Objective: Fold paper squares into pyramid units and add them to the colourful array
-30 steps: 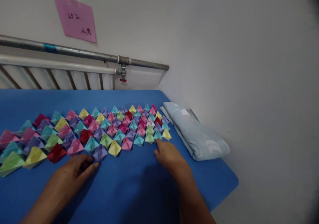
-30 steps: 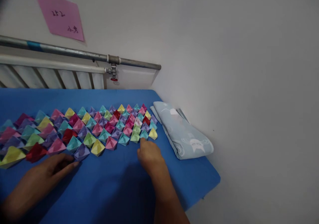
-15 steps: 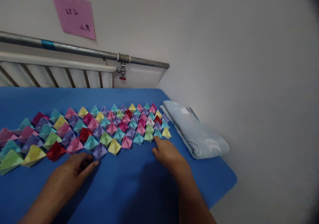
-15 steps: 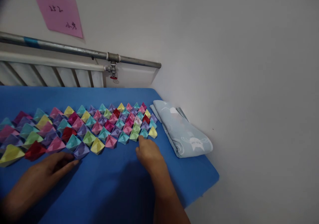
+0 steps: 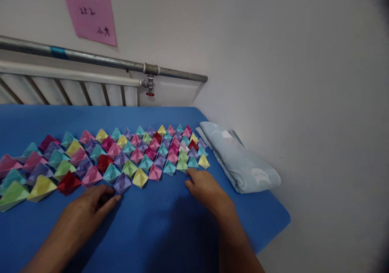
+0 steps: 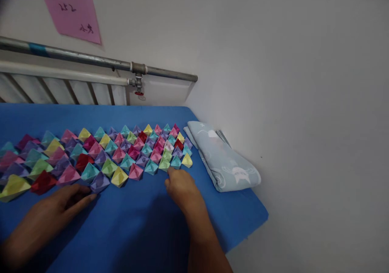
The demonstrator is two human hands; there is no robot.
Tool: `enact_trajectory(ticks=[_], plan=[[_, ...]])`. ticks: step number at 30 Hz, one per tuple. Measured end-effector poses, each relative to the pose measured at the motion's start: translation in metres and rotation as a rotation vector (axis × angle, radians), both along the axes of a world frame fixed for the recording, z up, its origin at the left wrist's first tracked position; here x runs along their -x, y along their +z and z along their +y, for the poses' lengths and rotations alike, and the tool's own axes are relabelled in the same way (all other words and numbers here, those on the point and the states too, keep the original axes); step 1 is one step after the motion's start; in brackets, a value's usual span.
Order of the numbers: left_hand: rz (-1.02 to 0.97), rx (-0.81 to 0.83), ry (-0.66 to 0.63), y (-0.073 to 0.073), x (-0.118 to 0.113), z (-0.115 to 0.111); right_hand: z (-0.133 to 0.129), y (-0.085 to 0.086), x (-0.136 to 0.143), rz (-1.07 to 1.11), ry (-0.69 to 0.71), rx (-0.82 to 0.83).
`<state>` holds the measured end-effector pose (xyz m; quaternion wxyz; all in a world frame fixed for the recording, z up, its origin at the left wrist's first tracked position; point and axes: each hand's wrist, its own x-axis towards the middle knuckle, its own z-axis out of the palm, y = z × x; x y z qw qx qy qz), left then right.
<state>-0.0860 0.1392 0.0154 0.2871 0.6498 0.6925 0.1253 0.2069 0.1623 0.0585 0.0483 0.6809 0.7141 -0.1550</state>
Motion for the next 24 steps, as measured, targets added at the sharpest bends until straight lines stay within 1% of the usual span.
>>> enact_trajectory(ticks=[6,12,15,20,22,24], plan=[[0.014,-0.016,-0.017,-0.003,0.000,0.001,-0.001,0.002,0.002,0.038,0.011,0.002],[0.024,0.010,-0.028,-0.001,0.000,0.001,-0.002,0.004,0.003,0.050,0.006,0.015],[0.017,0.005,-0.026,-0.002,0.001,0.001,-0.003,0.003,0.002,0.059,0.005,0.005],[-0.013,-0.052,0.010,-0.010,0.003,0.002,-0.006,0.001,0.006,0.181,0.088,-0.010],[-0.008,-0.072,0.022,-0.012,0.003,0.002,-0.006,0.001,0.010,0.249,0.104,-0.051],[0.000,-0.077,0.026,-0.012,0.003,0.001,-0.005,0.000,0.014,0.312,0.099,-0.127]])
